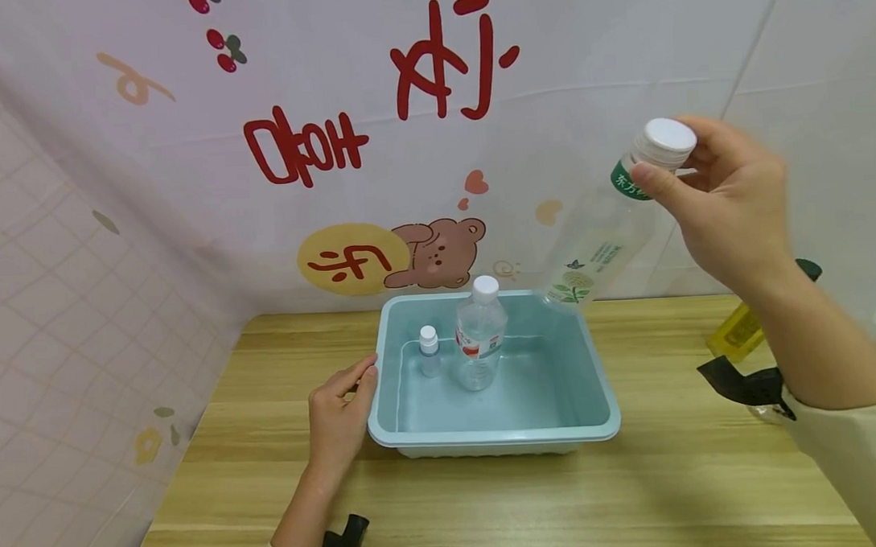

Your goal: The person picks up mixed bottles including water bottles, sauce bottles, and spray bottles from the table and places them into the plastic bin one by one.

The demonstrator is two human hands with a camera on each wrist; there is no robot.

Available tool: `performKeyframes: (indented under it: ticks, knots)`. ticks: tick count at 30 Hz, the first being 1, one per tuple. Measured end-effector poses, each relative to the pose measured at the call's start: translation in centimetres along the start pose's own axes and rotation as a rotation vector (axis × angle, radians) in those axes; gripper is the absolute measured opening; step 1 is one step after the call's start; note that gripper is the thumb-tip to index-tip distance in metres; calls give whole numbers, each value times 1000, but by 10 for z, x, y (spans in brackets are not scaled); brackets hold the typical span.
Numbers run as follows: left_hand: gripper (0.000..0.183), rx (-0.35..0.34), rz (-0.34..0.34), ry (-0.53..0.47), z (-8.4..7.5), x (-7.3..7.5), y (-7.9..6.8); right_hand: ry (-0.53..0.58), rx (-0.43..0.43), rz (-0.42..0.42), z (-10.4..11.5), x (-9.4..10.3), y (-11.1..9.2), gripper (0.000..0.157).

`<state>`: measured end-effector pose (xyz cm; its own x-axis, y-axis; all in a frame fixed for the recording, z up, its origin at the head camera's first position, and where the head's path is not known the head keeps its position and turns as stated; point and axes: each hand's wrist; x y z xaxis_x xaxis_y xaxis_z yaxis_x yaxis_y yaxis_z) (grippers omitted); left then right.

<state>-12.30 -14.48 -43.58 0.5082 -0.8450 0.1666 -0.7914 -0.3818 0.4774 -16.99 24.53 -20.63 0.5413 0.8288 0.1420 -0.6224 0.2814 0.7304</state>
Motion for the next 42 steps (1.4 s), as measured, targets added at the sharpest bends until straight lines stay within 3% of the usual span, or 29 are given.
performKeyframes:
  ticks: [16,42]
  knots:
    - [22,11,-3,7,-2,0,4,-28,23,114,-5,-16,-20,39]
    - [22,19,5,8,2,-1,1,-11,-12,343,-47,-32,-63,48]
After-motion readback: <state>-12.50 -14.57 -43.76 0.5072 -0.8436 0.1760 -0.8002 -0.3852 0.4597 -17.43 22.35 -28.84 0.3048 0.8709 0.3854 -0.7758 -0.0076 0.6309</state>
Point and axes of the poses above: each hand's wrist, its own y-axis towards the middle knuckle, its own x-axis out of the back of the hand, z = x × y, and after that the axes turned 13 degrees about -z, right-handed
